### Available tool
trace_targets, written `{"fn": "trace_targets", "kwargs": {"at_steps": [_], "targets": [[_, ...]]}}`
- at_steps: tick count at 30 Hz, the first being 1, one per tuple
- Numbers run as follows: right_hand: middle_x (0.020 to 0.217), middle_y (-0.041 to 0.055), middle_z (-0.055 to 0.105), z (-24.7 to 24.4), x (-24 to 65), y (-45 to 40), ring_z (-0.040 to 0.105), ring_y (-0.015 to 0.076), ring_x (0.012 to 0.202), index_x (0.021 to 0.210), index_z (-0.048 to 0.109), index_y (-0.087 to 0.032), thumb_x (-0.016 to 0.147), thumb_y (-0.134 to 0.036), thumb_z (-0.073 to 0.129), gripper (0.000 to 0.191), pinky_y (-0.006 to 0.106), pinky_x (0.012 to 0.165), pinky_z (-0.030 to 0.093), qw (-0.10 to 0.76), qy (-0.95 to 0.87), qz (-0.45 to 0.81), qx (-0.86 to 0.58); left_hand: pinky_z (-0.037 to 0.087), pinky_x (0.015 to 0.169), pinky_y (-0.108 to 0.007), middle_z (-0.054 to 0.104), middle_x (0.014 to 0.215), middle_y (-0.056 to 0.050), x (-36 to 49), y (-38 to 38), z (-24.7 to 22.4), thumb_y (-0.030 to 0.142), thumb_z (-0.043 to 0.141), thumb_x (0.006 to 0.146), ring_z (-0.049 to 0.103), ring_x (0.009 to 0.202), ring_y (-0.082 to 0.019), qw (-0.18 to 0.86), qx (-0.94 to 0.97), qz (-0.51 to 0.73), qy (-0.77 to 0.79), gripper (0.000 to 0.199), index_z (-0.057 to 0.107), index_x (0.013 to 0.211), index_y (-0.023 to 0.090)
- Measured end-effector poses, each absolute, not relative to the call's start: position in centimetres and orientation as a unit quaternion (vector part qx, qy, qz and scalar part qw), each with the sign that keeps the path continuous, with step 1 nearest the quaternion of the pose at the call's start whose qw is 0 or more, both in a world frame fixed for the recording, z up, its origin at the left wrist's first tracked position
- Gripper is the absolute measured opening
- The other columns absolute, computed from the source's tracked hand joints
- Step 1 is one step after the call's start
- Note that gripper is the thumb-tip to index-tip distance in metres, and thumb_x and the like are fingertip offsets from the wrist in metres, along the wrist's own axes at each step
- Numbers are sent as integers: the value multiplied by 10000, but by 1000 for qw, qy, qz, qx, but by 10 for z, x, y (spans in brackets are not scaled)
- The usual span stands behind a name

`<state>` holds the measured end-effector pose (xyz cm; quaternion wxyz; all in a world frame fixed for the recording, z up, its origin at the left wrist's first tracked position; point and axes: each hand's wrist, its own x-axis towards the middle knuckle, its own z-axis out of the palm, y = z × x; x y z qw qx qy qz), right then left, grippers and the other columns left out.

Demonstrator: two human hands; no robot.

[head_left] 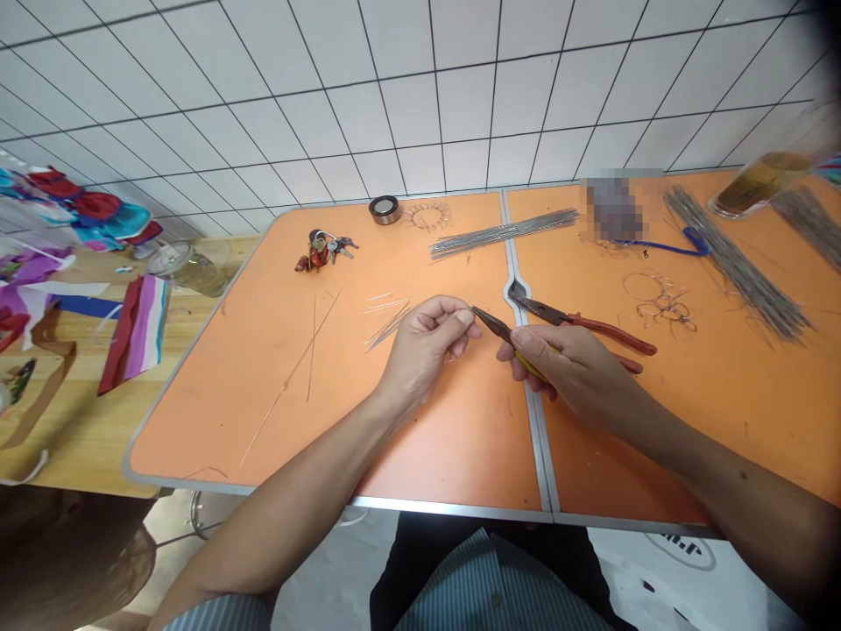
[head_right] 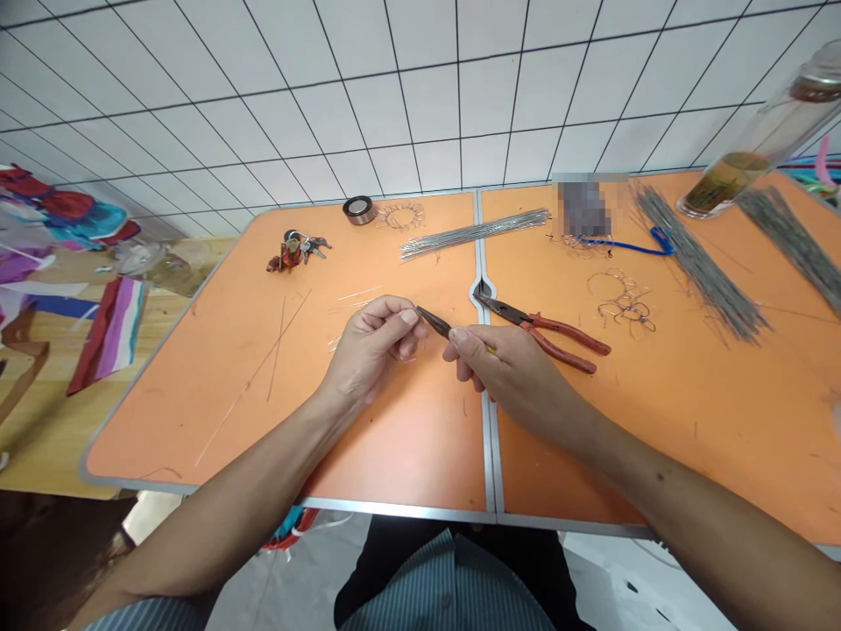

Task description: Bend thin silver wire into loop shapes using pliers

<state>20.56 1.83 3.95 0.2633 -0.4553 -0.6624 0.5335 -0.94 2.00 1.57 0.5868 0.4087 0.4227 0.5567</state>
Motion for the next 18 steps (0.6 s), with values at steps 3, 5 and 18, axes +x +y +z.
{"fn": "trace_targets", "kwargs": {"at_steps": [3,5,18], "targets": [[736,14,634,39,205,18,558,132,597,898,747,-192,1089,-630,531,524,284,505,419,268,-649,551,-451,359,529,-245,729,745,3,-10,19,15,366,843,871,475,517,-75,587,412,556,420,239,688,842,188],[719,6,613,40,204,17,530,123,579,876,738,-191,1086,-620,541,517,285,499,401,270,-642,558,-452,362,535,-242,727,741,4,-9,18,14,374,847,871,478,520,-75,588,413,553,422,249,685,841,188],[612,-24,521,44,203,17,385,89,460,858,697,-193,1067,-594,562,472,262,423,240,243,-563,662,-432,375,517,-215,752,755,-10,-11,22,11,428,920,826,557,550,-81,589,420,557,408,331,711,866,175]]}}
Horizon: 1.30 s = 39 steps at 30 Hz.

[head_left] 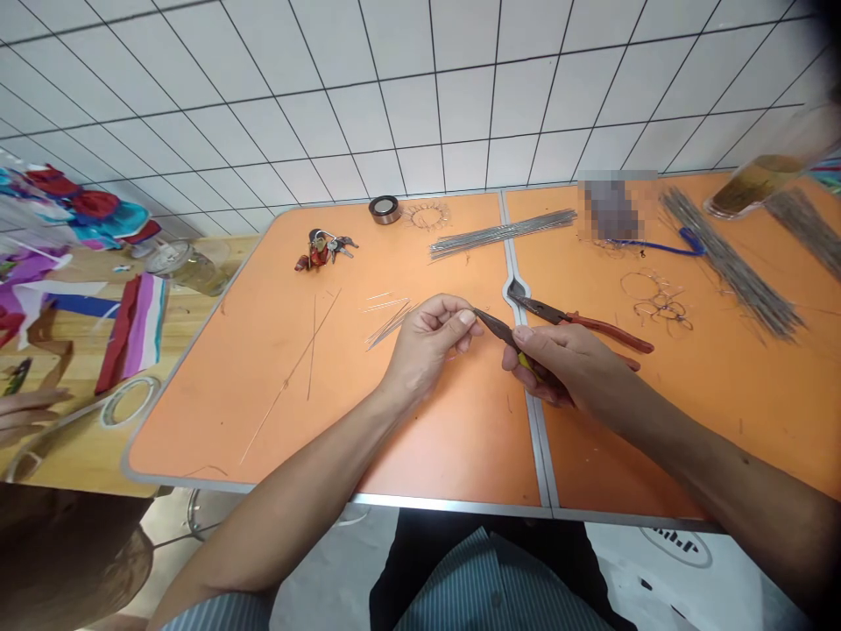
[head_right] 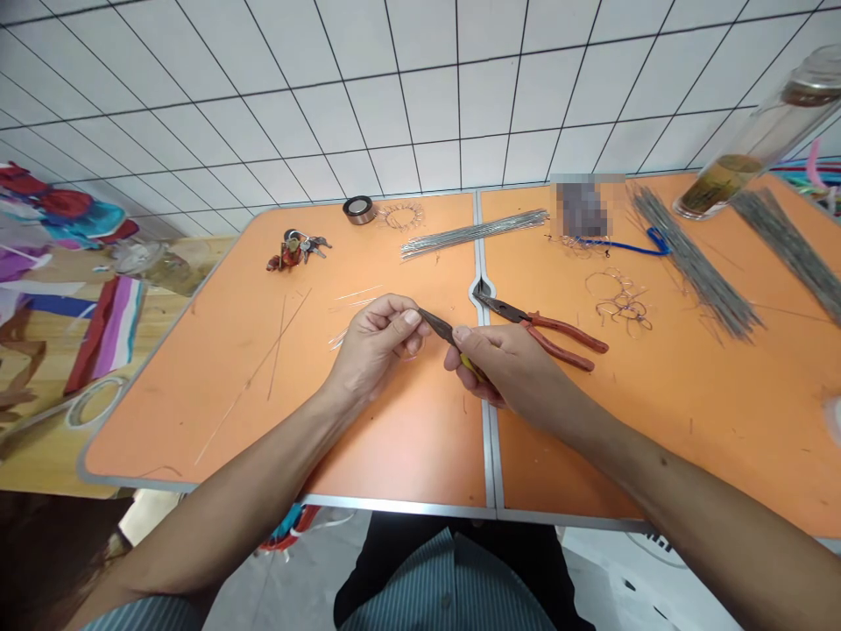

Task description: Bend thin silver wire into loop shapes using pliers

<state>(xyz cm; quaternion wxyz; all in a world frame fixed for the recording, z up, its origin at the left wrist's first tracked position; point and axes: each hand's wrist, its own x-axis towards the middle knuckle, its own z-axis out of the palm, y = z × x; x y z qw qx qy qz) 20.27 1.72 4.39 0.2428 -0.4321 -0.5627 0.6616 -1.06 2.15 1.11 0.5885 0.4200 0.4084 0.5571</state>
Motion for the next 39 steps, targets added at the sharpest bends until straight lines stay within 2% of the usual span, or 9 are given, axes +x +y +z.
{"fn": "trace_targets", "kwargs": {"at_steps": [9,15,18,22,25,30,34,36,39], "targets": [[629,-25,491,44,202,16,325,78,446,853,675,-201,1033,-570,584,420,229,377,149,227,-450,760,-411,376,504,-211,763,747,-8,-12,25,8,448,956,791,580,556,-84,603,413,560,390,366,716,851,179],[639,-32,499,40,204,15,324,65,444,857,689,-196,1006,-585,643,419,211,374,138,227,-405,786,-408,357,491,-203,763,743,-12,-11,23,8,444,955,789,576,549,-82,611,402,556,395,369,712,857,175],[643,-26,526,39,202,18,369,68,449,867,710,-188,1003,-576,667,414,208,373,189,241,-407,784,-402,380,498,-200,758,743,-9,-10,24,8,424,938,811,575,548,-76,604,403,564,394,340,716,858,170],[752,30,668,34,203,24,552,111,526,947,763,-183,1010,-608,683,437,236,444,423,246,-434,776,-387,453,526,-199,761,763,-11,-12,26,9,398,937,808,594,553,-72,603,381,579,394,323,726,862,160],[816,55,708,31,206,28,610,134,583,994,781,-183,997,-652,698,476,260,509,511,265,-463,745,-400,484,532,-189,778,798,-19,-15,28,10,379,949,792,626,559,-70,640,336,574,384,325,728,873,154],[834,60,717,31,209,30,649,150,631,940,757,-191,1033,-620,662,449,279,556,533,291,-566,633,-440,535,566,-182,798,796,-32,-16,27,10,351,960,785,673,577,-79,676,305,559,370,318,741,887,146],[781,29,704,30,205,29,654,163,649,924,718,-209,995,-509,736,308,302,601,543,295,-614,564,-466,556,591,-183,827,808,-50,-13,24,12,346,949,808,693,583,-87,679,311,557,364,312,724,911,155],[743,5,686,28,202,27,636,161,654,955,712,-218,950,-437,780,229,302,617,529,303,-622,548,-471,577,628,-190,844,834,-65,-11,23,14,342,946,814,715,602,-95,682,310,554,363,316,706,911,161],[726,-20,633,26,197,25,579,150,658,960,697,-219,901,-396,802,214,292,601,465,321,-620,545,-464,610,701,-221,859,877,-78,-9,21,15,335,950,806,764,661,-122,685,310,550,363,336,686,930,169]]}}
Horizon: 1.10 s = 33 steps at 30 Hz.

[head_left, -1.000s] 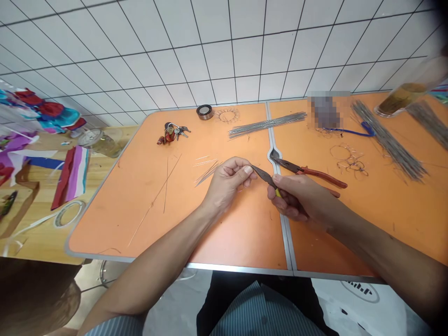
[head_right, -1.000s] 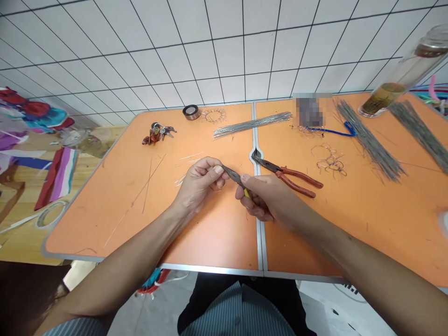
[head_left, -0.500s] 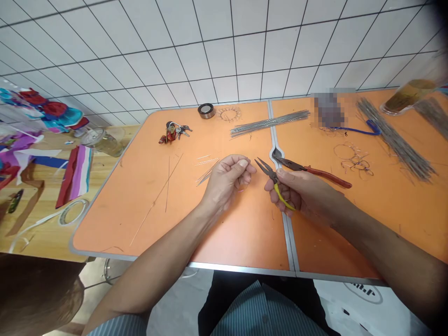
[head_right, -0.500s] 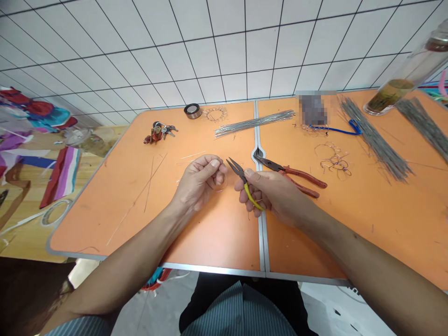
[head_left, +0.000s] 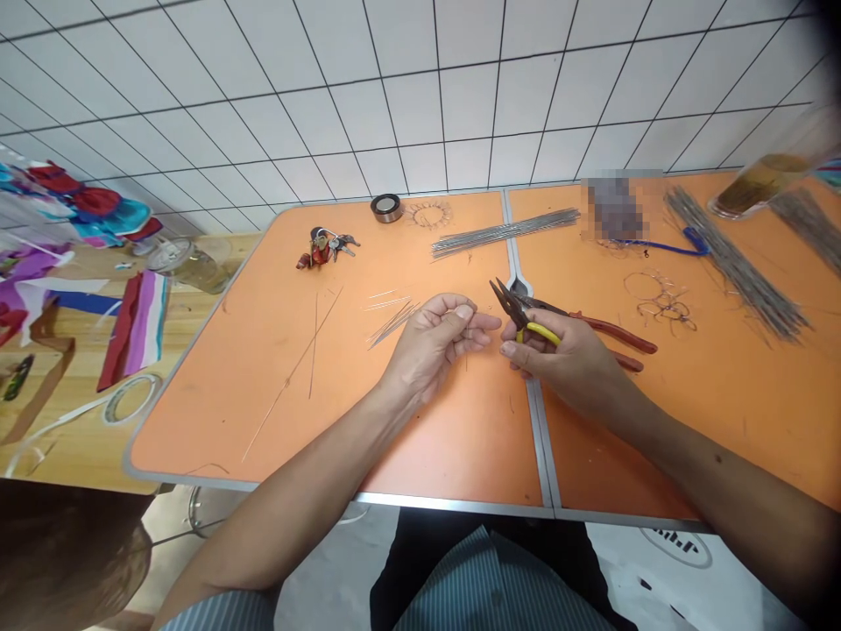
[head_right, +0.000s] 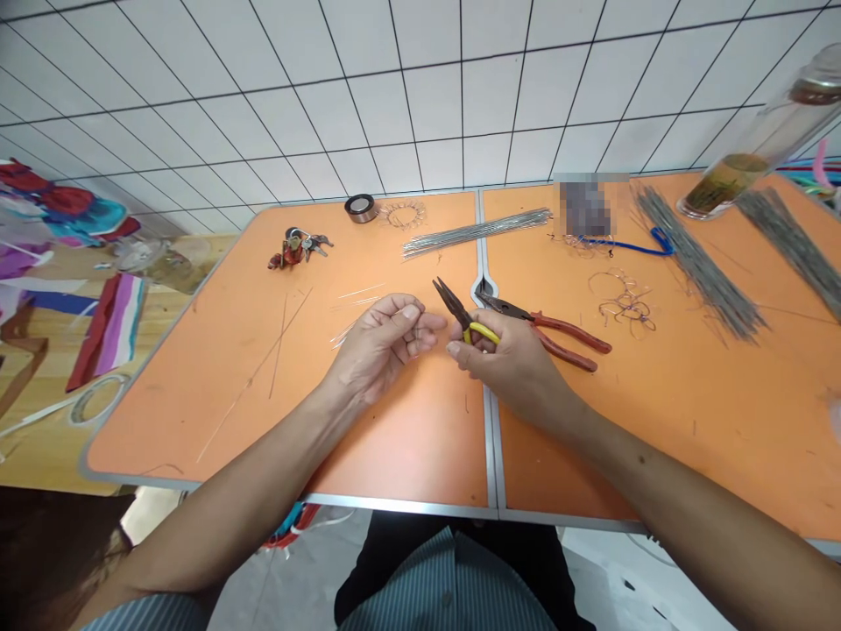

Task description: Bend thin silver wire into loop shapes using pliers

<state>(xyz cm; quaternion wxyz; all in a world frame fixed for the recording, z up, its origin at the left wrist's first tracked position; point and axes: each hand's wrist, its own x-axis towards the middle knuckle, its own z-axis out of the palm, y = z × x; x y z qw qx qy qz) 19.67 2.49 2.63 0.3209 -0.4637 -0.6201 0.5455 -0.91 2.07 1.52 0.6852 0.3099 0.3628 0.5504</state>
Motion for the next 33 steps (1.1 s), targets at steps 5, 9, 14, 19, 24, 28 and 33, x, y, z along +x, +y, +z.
{"fn": "trace_targets", "kwargs": {"at_steps": [5,9,14,19,24,28,33], "targets": [[866,-2,647,24,187,19,561,157,762,995,694,-210,869,-405,826,267,305,663,431,348,-627,520,-464,610,745,-254,859,884,-72,-5,18,15,343,942,811,783,699,-148,678,311,558,363,355,649,939,187],[911,-6,670,22,180,15,584,155,786,994,654,-219,849,-374,847,287,307,697,450,352,-596,566,-447,576,715,-233,845,852,-56,-3,18,14,356,953,789,775,707,-142,657,309,576,376,369,645,910,191],[799,-40,556,22,179,14,464,135,699,928,614,-232,850,-351,827,256,295,612,351,344,-579,586,-451,565,723,-231,813,814,-25,-1,17,14,422,966,770,780,748,-143,641,319,577,393,424,630,909,203],[769,-48,499,20,184,18,415,134,676,960,654,-230,852,-373,837,256,297,598,319,340,-589,575,-454,575,755,-256,821,841,-37,-1,16,15,415,983,741,787,769,-159,639,329,578,387,441,656,944,198],[751,-54,498,23,186,18,423,126,665,970,649,-228,848,-382,847,279,292,590,305,334,-590,578,-454,578,745,-258,835,859,-58,-3,16,19,405,960,763,788,764,-166,632,337,580,387,406,661,934,189],[736,-52,525,27,186,19,456,125,664,961,658,-222,808,-381,876,310,282,595,333,330,-592,568,-466,559,685,-232,842,867,-77,-7,17,20,392,907,816,740,697,-132,616,345,584,401,329,663,885,181],[778,-11,637,38,196,26,575,161,696,988,665,-236,855,-406,843,281,308,646,452,335,-599,539,-488,533,655,-213,835,851,-76,-22,25,24,308,836,855,710,688,-118,567,388,576,443,191,698,834,177]]}}
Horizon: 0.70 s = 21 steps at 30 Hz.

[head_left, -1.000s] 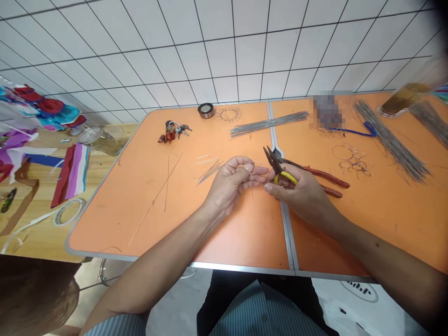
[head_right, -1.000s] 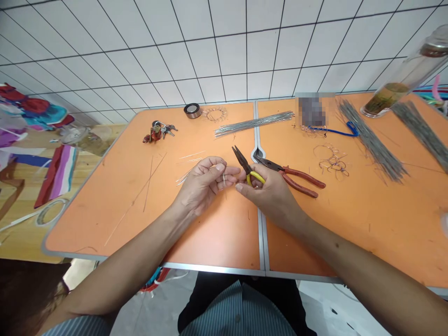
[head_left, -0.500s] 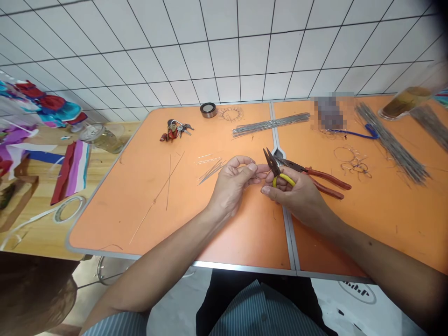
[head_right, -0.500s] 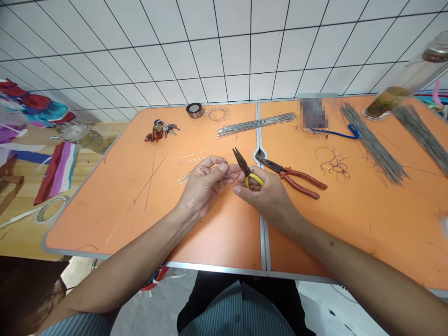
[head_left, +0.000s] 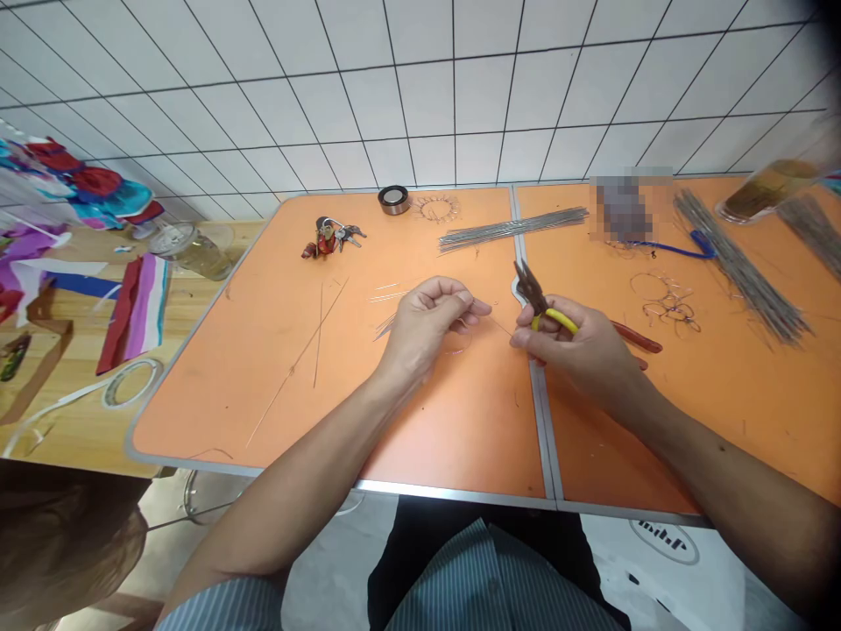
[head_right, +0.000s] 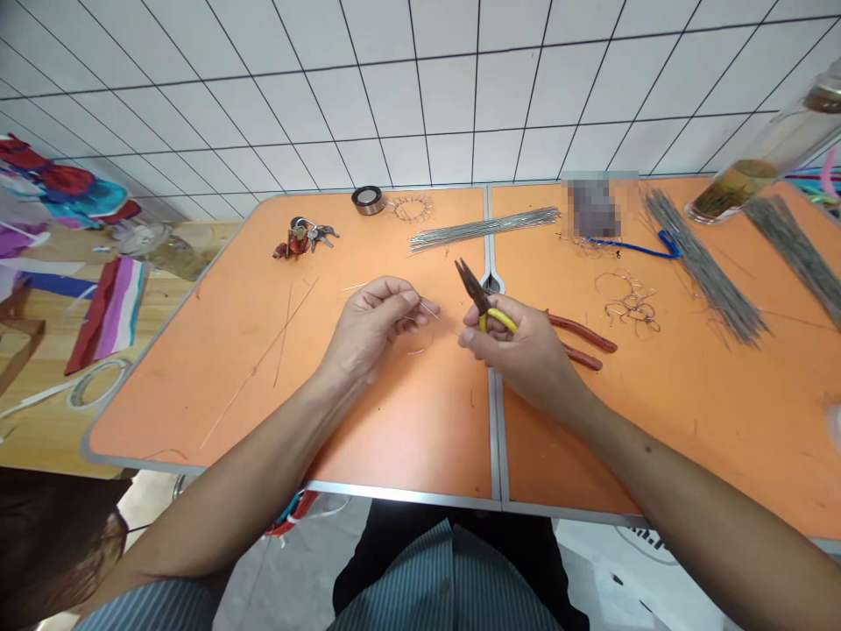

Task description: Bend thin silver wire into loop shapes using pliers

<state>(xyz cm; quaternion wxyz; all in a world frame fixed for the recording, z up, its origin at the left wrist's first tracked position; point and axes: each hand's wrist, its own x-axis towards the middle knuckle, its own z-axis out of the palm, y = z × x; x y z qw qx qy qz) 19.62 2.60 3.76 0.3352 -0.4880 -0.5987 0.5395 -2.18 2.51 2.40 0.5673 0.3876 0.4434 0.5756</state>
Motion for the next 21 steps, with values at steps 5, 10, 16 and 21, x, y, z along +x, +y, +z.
{"fn": "trace_targets", "kwargs": {"at_steps": [5,10,16,21], "targets": [[828,35,721,40,213,37,617,210,729,944,680,-251,1030,-477,629,247,355,667,417,234,-744,350,-518,485,589,-188,804,858,-28,-46,40,40,239,828,840,643,622,-81,490,350,668,437,171,667,806,195],[1015,90,769,28,213,34,689,290,945,948,717,-238,1063,-513,590,323,380,685,364,105,-859,153,-477,468,542,-159,701,734,30,-57,49,47,225,867,816,610,578,-58,503,271,688,447,245,625,785,199],[1043,118,752,18,205,26,695,306,1002,999,737,-198,1085,-418,616,265,424,789,418,42,-911,72,-404,477,524,-147,693,710,21,-52,48,42,163,788,859,609,563,-52,548,243,673,434,178,632,778,180],[1203,127,773,22,203,26,692,367,1148,1119,765,-231,965,-447,788,266,512,933,489,134,-900,138,-390,482,525,-136,698,719,15,-42,42,41,141,759,895,622,560,-45,594,224,647,422,178,627,778,169]]}}
